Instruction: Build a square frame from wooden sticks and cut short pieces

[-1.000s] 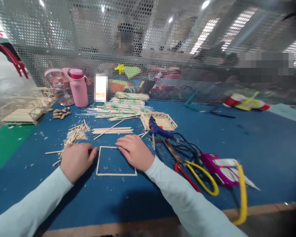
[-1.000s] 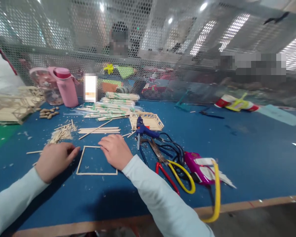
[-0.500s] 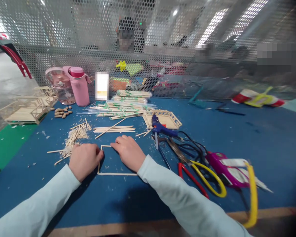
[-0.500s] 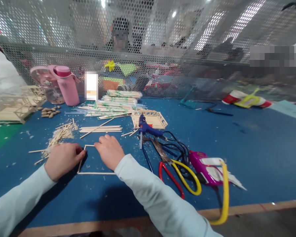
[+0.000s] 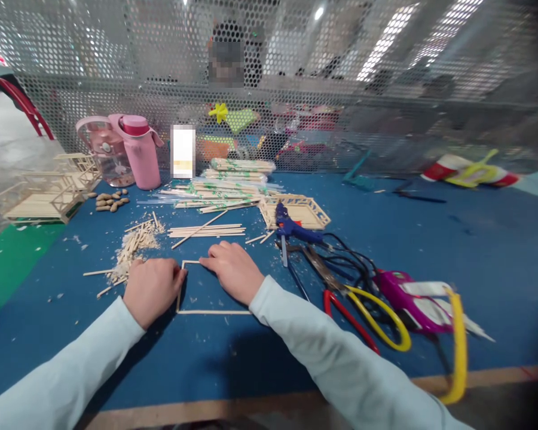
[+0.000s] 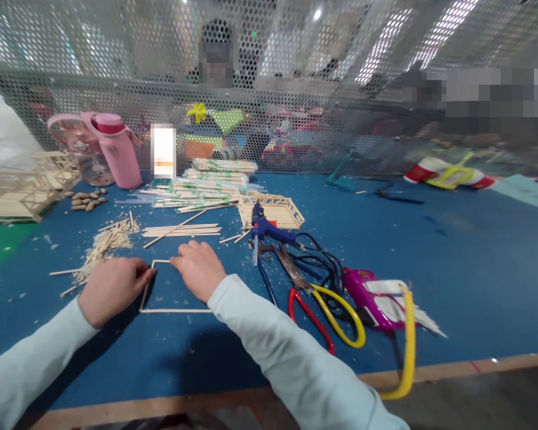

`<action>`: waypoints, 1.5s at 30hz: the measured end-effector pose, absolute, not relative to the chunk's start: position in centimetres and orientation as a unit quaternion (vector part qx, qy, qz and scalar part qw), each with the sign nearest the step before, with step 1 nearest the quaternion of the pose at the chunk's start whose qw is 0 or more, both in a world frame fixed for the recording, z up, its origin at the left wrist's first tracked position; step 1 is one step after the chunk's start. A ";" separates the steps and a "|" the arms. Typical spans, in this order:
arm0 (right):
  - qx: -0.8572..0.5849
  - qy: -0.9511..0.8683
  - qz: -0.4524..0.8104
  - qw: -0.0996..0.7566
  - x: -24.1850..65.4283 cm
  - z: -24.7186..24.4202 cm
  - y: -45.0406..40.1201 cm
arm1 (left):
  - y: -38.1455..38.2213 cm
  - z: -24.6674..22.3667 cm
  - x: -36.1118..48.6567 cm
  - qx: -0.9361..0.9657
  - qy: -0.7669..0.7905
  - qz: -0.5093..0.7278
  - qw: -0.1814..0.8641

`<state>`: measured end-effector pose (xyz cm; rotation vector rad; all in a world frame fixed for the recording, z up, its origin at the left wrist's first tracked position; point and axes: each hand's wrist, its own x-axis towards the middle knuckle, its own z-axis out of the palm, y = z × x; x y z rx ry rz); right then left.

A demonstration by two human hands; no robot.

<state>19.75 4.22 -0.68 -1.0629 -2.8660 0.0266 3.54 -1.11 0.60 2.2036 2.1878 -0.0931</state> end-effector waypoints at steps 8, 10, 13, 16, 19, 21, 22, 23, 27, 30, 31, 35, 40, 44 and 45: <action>-0.342 -0.939 -0.003 0.044 19.7 -0.7 4.3 | -1.0 0.8 3.5 0.708 0.705 -0.033 0.025; -0.342 -0.939 -0.003 0.046 19.8 -0.7 4.3 | -1.0 0.8 3.5 0.709 0.704 -0.033 0.025; -0.340 -0.939 -0.004 0.048 19.6 -0.9 4.2 | -1.0 0.7 3.4 0.710 0.703 -0.034 0.025; -0.337 -0.940 -0.003 0.049 19.4 -1.2 4.2 | -1.0 0.6 3.4 0.709 0.704 -0.034 0.023; -0.328 -0.942 0.015 0.072 19.8 -0.8 4.8 | -1.1 0.6 3.2 0.712 0.701 -0.031 0.021; -0.339 -0.930 0.028 0.140 21.1 0.3 5.2 | -1.2 0.6 3.0 0.717 0.696 -0.030 0.024; -0.356 -0.914 0.032 0.192 22.1 1.0 5.4 | -1.2 0.7 2.8 0.720 0.693 -0.031 0.027; -0.384 -0.888 0.035 0.251 23.2 1.8 5.4 | -1.3 0.8 2.7 0.724 0.689 -0.032 0.031; -0.466 -0.802 0.132 0.349 27.1 3.3 4.1 | -1.8 1.1 2.2 0.728 0.685 0.001 0.014; -0.478 -0.808 0.223 0.264 27.5 1.7 2.7 | -2.2 0.9 2.3 0.766 0.640 0.065 0.002; -0.487 -0.805 0.232 0.247 27.3 0.9 2.3 | -2.2 0.9 2.5 0.782 0.618 0.082 0.003; -0.528 -0.787 0.223 0.226 25.8 -1.6 2.0 | -1.1 1.0 3.8 0.823 0.559 0.102 -0.009; -0.549 -0.775 0.224 0.218 25.4 -2.2 2.2 | 2.2 1.7 6.8 0.857 0.515 0.014 0.002; -0.554 -0.770 0.222 0.225 25.5 -2.2 2.0 | 3.7 1.2 8.2 0.858 0.513 -0.028 0.003; -0.554 -0.769 0.223 0.226 25.4 -2.2 2.0 | 3.7 1.0 8.3 0.857 0.515 -0.028 0.001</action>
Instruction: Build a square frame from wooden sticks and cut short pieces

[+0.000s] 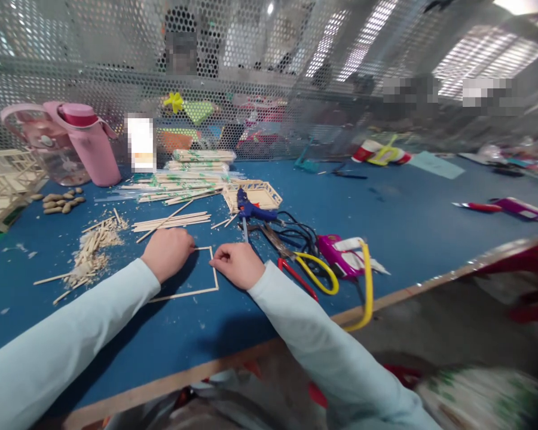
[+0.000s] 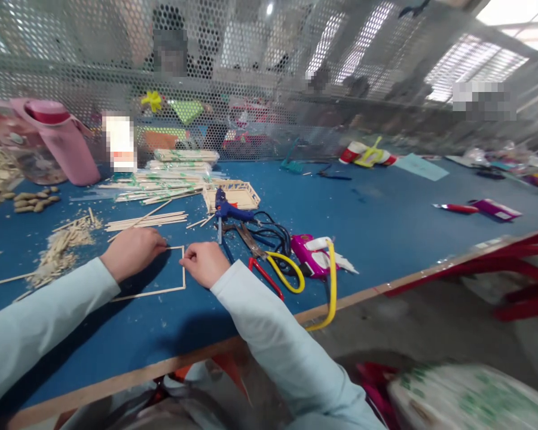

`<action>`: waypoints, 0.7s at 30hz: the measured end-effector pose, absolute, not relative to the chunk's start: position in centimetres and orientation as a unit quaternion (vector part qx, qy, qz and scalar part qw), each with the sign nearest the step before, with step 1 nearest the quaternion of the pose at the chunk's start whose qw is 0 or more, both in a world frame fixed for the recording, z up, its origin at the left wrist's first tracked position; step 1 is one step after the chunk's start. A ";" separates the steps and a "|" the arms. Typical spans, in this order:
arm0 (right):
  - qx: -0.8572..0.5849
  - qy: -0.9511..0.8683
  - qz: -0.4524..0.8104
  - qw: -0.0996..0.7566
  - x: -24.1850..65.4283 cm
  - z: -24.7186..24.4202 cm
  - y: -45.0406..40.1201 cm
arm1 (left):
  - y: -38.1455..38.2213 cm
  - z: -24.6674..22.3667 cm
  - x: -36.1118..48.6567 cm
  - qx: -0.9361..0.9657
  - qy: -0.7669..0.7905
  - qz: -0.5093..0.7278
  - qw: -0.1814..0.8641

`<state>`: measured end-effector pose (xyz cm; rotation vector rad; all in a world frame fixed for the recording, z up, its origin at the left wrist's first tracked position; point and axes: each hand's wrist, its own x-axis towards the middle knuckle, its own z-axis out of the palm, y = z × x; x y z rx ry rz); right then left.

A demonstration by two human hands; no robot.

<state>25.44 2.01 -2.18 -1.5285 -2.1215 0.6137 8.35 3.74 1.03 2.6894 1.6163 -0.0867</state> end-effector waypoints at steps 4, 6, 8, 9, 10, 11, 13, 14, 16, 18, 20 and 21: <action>-0.553 -0.771 0.224 0.222 25.4 -2.1 2.0 | 3.6 0.7 8.3 0.857 0.515 -0.020 -0.004; -0.553 -0.772 0.224 0.218 25.4 -2.0 2.0 | 3.6 0.7 8.2 0.858 0.514 -0.014 -0.009; -0.554 -0.772 0.224 0.215 25.3 -2.0 2.0 | 3.7 0.6 8.2 0.859 0.512 -0.010 -0.011; -0.555 -0.772 0.224 0.214 25.3 -2.0 2.0 | 3.7 0.5 8.2 0.859 0.512 -0.009 -0.011; -0.555 -0.772 0.226 0.214 25.3 -2.0 2.0 | 3.8 0.4 8.2 0.859 0.511 -0.007 -0.011; -0.555 -0.770 0.228 0.215 25.3 -2.0 2.0 | 3.8 0.4 8.2 0.860 0.511 -0.006 -0.010; -0.562 -0.764 0.229 0.222 25.2 -2.0 2.0 | 3.9 0.3 8.1 0.861 0.509 -0.002 -0.004; -0.566 -0.760 0.228 0.225 25.2 -2.0 2.0 | 3.9 0.3 8.1 0.861 0.509 0.000 0.000; -0.571 -0.756 0.223 0.227 25.1 -2.0 1.9 | 3.9 0.3 8.1 0.861 0.509 0.004 0.011; -0.570 -0.759 0.222 0.223 25.1 -2.0 1.9 | 3.9 0.3 8.1 0.858 0.514 0.007 0.018; -0.567 -0.762 0.225 0.219 25.2 -2.0 1.8 | 3.9 0.3 8.1 0.855 0.518 0.008 0.020; -0.565 -0.763 0.226 0.218 25.2 -2.0 1.8 | 3.9 0.3 8.1 0.854 0.519 0.008 0.021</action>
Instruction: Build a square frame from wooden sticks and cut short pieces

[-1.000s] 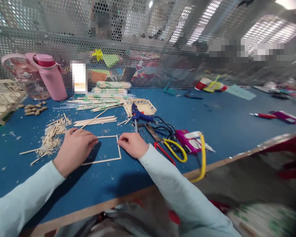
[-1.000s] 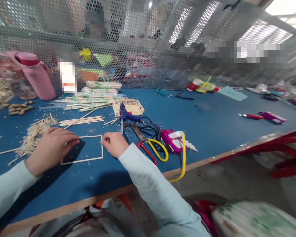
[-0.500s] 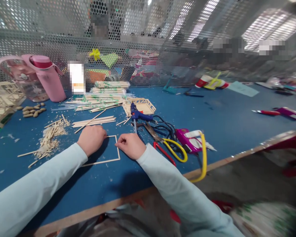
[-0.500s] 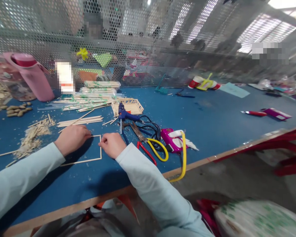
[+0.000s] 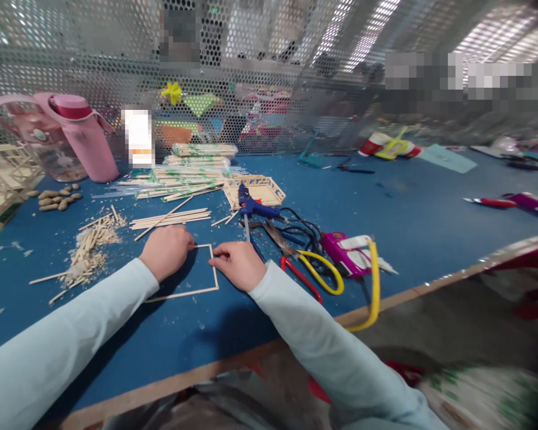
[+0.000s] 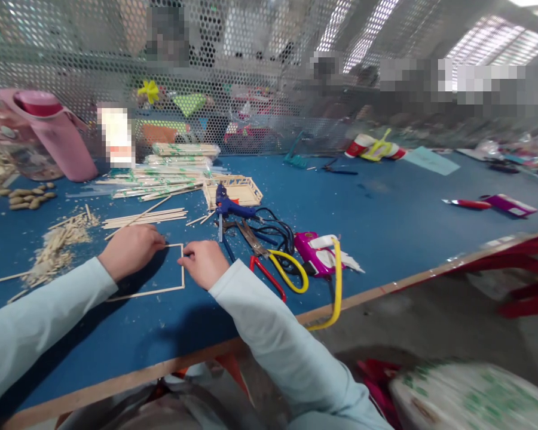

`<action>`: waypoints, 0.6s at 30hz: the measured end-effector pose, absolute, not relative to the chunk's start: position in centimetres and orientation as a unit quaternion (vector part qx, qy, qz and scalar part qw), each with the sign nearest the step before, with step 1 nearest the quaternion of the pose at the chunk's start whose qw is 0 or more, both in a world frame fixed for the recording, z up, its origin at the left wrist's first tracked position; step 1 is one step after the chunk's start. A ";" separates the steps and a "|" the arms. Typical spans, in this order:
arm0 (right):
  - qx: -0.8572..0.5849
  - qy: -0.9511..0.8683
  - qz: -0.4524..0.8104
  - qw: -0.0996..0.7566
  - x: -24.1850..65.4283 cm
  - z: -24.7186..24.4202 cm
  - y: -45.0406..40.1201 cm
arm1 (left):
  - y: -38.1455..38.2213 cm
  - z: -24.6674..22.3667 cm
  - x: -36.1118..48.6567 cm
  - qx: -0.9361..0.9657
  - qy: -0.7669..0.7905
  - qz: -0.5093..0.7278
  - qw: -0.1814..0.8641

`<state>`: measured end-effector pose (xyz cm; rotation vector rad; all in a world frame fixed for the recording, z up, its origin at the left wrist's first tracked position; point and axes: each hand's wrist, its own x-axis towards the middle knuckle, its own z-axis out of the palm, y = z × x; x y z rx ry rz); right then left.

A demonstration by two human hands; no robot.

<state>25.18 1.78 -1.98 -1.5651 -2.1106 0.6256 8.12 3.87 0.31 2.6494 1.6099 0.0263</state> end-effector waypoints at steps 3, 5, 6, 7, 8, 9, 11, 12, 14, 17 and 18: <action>-0.560 -0.769 0.222 0.215 25.2 -1.9 1.8 | 3.9 0.4 8.2 0.854 0.520 0.003 0.016; -0.559 -0.772 0.217 0.209 25.2 -1.9 1.8 | 3.8 0.4 8.3 0.853 0.522 -0.003 0.010; -0.559 -0.774 0.215 0.206 25.2 -1.9 1.8 | 3.8 0.4 8.3 0.852 0.523 -0.006 0.007; -0.560 -0.774 0.214 0.204 25.2 -1.9 1.8 | 3.8 0.5 8.3 0.851 0.524 -0.008 0.006; -0.560 -0.774 0.214 0.203 25.2 -1.9 1.8 | 3.8 0.5 8.3 0.851 0.526 -0.008 0.005; -0.559 -0.775 0.214 0.203 25.1 -1.9 1.8 | 3.8 0.5 8.4 0.850 0.527 -0.008 0.005; -0.558 -0.776 0.211 0.205 25.1 -2.0 1.8 | 3.8 0.5 8.4 0.850 0.527 -0.008 0.003; -0.558 -0.776 0.209 0.206 25.1 -2.0 1.8 | 3.8 0.5 8.4 0.850 0.526 -0.008 0.001; -0.558 -0.777 0.204 0.207 25.1 -2.0 1.8 | 3.8 0.4 8.4 0.852 0.524 -0.009 -0.004; -0.557 -0.779 0.203 0.205 25.1 -2.0 1.9 | 3.8 0.4 8.3 0.853 0.522 -0.010 -0.007; -0.557 -0.779 0.204 0.204 25.1 -2.0 1.9 | 3.8 0.4 8.3 0.853 0.522 -0.009 -0.008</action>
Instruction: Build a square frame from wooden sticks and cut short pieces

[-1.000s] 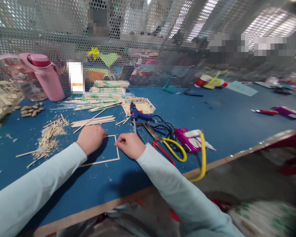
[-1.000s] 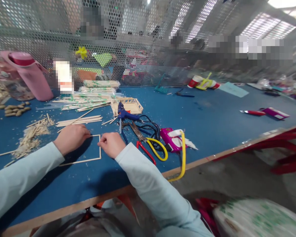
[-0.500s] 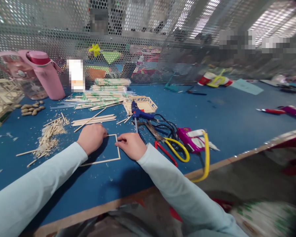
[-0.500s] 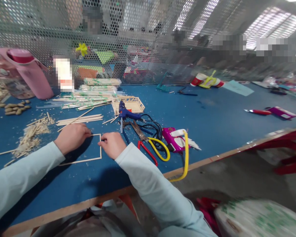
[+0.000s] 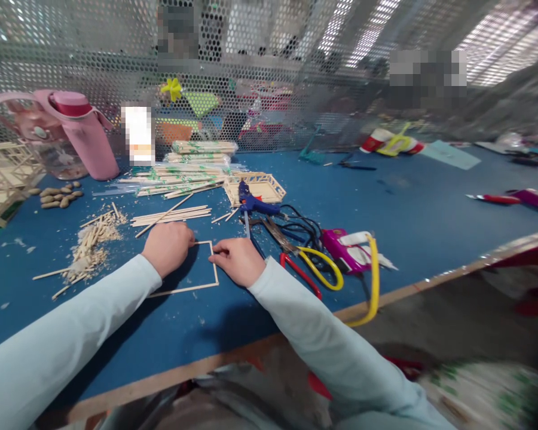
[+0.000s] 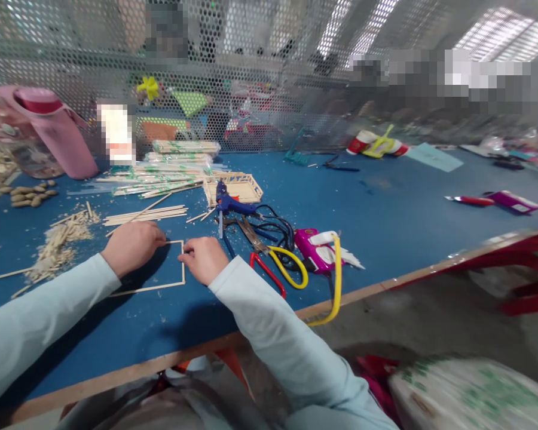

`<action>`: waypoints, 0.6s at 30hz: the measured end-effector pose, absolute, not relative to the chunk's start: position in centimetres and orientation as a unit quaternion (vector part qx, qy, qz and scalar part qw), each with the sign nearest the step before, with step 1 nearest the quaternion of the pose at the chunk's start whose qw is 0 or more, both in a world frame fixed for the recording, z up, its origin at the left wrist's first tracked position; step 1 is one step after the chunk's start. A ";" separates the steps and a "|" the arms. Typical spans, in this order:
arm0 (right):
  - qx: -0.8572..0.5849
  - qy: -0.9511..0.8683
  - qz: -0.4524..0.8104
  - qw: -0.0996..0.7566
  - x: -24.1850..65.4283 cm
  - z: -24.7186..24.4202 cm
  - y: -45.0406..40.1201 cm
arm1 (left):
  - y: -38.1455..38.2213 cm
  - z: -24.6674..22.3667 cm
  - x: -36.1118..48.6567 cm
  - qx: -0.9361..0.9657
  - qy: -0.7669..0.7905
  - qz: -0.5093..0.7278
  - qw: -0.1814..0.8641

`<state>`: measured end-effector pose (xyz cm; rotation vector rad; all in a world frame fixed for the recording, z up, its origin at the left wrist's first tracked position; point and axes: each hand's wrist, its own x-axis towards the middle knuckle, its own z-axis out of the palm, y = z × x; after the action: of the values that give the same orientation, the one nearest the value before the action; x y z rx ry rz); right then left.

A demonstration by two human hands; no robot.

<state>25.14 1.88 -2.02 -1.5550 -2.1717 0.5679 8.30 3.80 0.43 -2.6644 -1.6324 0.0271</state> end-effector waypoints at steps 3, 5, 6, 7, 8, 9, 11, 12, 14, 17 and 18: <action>-0.560 -0.777 0.206 0.202 25.1 -2.1 2.0 | 3.6 0.4 8.3 -0.852 -0.524 0.002 0.015; -0.562 -0.776 0.205 0.201 25.1 -2.1 2.1 | 3.4 0.4 8.4 -0.852 -0.524 -0.009 0.020; -0.563 -0.775 0.205 0.200 25.1 -2.2 2.1 | 3.4 0.5 8.4 -0.850 -0.526 -0.016 0.021; -0.565 -0.774 0.205 0.200 25.1 -2.2 2.1 | 3.4 0.7 8.4 -0.849 -0.528 -0.024 0.016; -0.566 -0.772 0.206 0.201 25.1 -2.3 2.2 | 3.5 1.0 8.4 -0.849 -0.528 -0.033 0.003; -0.568 -0.771 0.207 0.203 25.1 -2.3 2.2 | 3.6 1.4 8.2 -0.849 -0.527 -0.044 -0.013; -0.569 -0.768 0.210 0.206 25.2 -2.4 2.2 | 3.7 2.5 7.3 -0.848 -0.522 -0.078 -0.045; -0.569 -0.767 0.212 0.208 25.2 -2.4 2.2 | 3.6 3.1 6.5 -0.839 -0.533 -0.105 -0.036; -0.566 -0.769 0.212 0.209 25.3 -2.5 2.2 | 3.2 3.9 4.5 -0.811 -0.564 -0.158 -0.011; -0.560 -0.774 0.204 0.213 25.5 -2.5 2.3 | 1.9 3.7 1.2 -0.771 -0.601 -0.208 -0.024; -0.559 -0.775 0.202 0.215 25.5 -2.5 2.3 | 1.4 3.2 0.2 -0.762 -0.610 -0.215 -0.030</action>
<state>25.53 2.25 -2.51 -1.5496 -2.1504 0.5604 0.19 1.36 3.24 -2.4395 -1.9537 -0.6897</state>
